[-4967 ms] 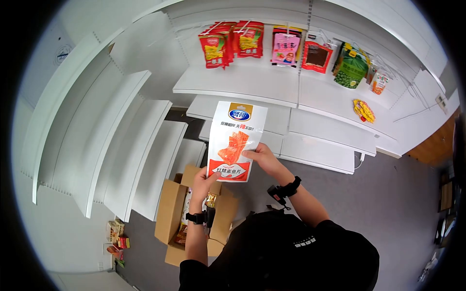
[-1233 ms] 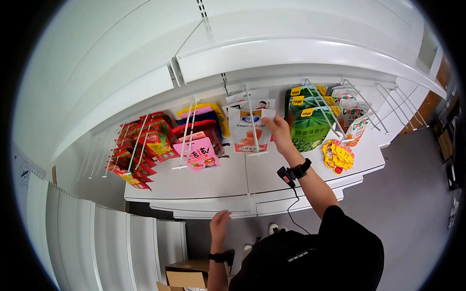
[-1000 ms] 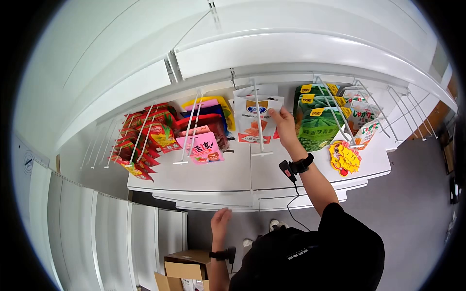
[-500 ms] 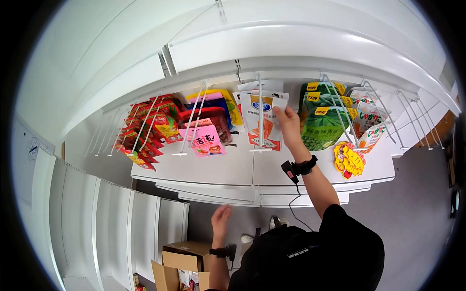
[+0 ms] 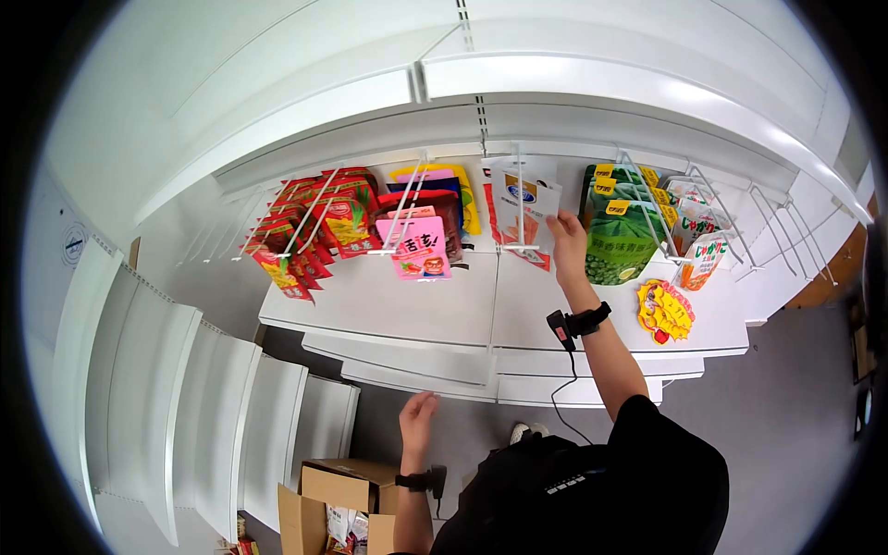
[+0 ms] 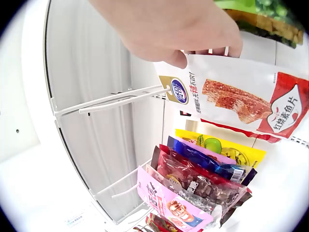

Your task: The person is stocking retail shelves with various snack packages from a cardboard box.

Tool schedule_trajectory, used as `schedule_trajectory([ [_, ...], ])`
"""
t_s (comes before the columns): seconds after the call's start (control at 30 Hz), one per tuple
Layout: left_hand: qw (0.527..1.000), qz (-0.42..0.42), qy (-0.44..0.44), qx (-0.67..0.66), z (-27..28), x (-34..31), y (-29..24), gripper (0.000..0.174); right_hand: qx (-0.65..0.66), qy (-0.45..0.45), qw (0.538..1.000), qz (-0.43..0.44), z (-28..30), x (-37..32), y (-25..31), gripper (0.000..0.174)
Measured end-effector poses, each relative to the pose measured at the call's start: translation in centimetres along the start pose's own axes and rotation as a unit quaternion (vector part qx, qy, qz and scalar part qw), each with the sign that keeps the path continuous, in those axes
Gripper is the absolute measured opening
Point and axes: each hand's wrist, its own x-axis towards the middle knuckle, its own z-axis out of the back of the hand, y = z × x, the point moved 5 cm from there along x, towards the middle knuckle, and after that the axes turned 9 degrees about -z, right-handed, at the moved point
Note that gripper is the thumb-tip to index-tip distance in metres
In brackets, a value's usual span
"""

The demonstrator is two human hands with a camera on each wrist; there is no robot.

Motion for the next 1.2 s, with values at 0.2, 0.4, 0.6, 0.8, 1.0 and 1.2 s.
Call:
schedule_trajectory([
  [0.2,1.000,-0.005,-0.027,-0.001,4.6,-4.4,-1.5,0.020,-0.076,-0.035,0.996,0.012,1.8,-0.6,-1.3,0.025],
  [0.4,0.998,-0.028,-0.059,-0.003,9.4,-9.9,-0.7,0.020,-0.058,-0.062,0.995,0.046,2.8,-4.6,-0.7,0.023],
  [0.6,0.994,-0.017,-0.106,-0.005,13.8,-17.5,-0.2,0.019,0.018,-0.053,0.996,-0.062,2.3,-12.1,-2.5,0.021],
  [0.8,0.982,-0.008,-0.188,-0.009,18.4,-24.5,0.3,0.019,0.041,-0.016,0.986,-0.163,0.8,-21.1,-7.6,0.019],
  [1.0,0.962,-0.003,-0.273,0.021,23.6,-30.5,-0.1,0.019,0.023,0.045,0.966,-0.255,-2.7,-29.4,-13.4,0.018],
  [1.2,0.933,0.009,-0.360,0.019,26.8,-37.0,0.7,0.022,-0.008,0.117,0.937,-0.330,-6.5,-36.6,-16.5,0.022],
])
